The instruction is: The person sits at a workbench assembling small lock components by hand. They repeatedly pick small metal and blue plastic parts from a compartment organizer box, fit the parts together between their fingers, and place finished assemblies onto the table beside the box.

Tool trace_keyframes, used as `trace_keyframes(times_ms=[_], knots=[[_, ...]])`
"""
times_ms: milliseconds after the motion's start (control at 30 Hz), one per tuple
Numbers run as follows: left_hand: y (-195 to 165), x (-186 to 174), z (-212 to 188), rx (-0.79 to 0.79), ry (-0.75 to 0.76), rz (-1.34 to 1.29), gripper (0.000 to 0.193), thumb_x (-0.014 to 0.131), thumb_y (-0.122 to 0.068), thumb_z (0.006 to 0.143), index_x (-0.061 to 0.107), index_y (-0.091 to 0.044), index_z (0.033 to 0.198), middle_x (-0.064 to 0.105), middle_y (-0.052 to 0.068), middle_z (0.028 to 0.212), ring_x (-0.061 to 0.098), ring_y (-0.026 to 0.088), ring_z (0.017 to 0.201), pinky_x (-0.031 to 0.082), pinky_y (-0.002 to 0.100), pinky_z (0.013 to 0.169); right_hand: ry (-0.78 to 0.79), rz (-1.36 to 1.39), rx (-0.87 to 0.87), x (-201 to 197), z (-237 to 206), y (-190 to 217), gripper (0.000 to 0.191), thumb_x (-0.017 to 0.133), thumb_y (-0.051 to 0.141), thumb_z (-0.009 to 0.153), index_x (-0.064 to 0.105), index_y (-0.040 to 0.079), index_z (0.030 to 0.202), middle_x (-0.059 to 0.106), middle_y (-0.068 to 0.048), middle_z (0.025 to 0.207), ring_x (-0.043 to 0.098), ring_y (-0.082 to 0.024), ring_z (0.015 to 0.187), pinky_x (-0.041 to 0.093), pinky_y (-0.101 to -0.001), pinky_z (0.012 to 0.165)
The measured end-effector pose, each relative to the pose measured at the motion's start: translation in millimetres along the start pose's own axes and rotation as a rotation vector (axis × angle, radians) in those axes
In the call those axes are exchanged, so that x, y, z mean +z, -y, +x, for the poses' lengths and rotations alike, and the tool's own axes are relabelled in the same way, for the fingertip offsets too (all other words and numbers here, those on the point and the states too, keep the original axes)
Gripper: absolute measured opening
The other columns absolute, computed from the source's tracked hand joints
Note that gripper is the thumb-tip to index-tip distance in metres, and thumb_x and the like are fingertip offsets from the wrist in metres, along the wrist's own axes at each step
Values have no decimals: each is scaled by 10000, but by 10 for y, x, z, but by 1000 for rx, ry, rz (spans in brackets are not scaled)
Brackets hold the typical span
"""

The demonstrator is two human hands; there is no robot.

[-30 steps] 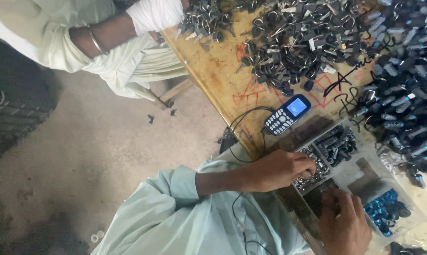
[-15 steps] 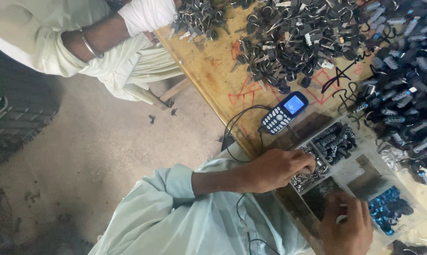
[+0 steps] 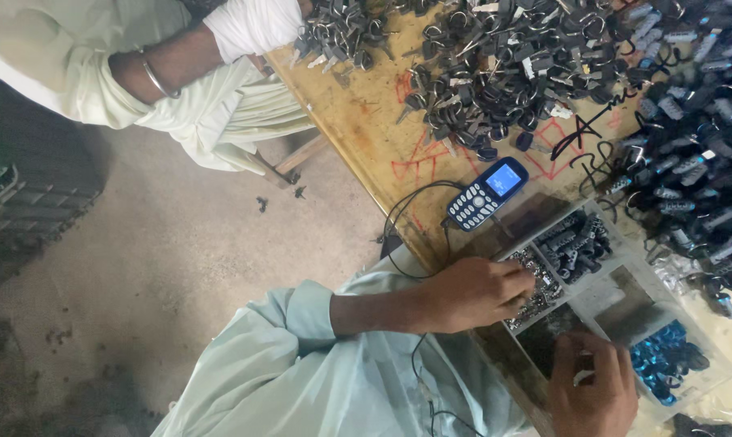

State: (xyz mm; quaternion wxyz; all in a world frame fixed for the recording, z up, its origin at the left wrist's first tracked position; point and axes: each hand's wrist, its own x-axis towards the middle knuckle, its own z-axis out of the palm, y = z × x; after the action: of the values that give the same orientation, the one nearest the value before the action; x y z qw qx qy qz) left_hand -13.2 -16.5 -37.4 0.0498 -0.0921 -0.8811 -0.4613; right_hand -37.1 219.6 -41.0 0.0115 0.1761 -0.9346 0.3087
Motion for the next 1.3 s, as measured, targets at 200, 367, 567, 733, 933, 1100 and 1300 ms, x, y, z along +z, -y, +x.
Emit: trace_keyframes(times_ms=[200,367,567,733,933,1100,1300], knots=[[-88,3,53,31,153,298,324,706,-19,751,568,22,1041,633,183,986,715,362,863,600,439,685,6,20,-10,-19,-8,-12,120,784,107,975,706,55,1050,668,-99,905,633,-169,649,496,-298,614],[-102,-13,51,48,110,304,266,681,-20,819,534,30,1036,639,178,959,718,339,866,600,433,674,-35,64,-41,-22,-38,-26,83,771,98,995,704,48,1002,671,-96,933,656,-150,707,517,-280,644],[-87,65,32,3,-59,-44,224,662,-66,895,506,-38,1053,659,140,919,697,359,878,560,472,754,-61,107,-8,-1,-64,-69,104,787,88,989,691,53,1011,680,-104,945,639,-163,660,500,-288,598],[-144,105,37,100,-174,-151,189,666,-124,963,601,-85,1137,658,92,1014,696,307,942,568,416,835,-56,126,-46,-43,-106,-141,60,700,65,1070,669,17,1087,666,-86,917,640,-133,686,496,-248,662],[-245,120,26,50,-132,-348,159,644,-96,1020,660,-89,1178,642,62,1046,679,206,915,561,319,798,-72,429,123,6,-204,-208,149,626,110,1135,615,-38,1139,644,-92,850,592,-93,651,469,-215,629],[-341,238,47,-23,-86,-544,126,680,-131,1006,708,-95,1124,694,33,981,709,157,810,574,292,761,-110,695,186,12,-260,-162,145,578,88,1142,533,-39,1196,654,-118,971,585,-91,663,469,-213,574],[-409,312,10,-70,6,-738,146,712,-103,1021,716,-94,1167,740,43,971,716,131,814,574,266,739,-164,683,223,-98,-320,180,110,542,54,1135,521,-51,1158,635,-109,945,583,-98,658,472,-217,590]])
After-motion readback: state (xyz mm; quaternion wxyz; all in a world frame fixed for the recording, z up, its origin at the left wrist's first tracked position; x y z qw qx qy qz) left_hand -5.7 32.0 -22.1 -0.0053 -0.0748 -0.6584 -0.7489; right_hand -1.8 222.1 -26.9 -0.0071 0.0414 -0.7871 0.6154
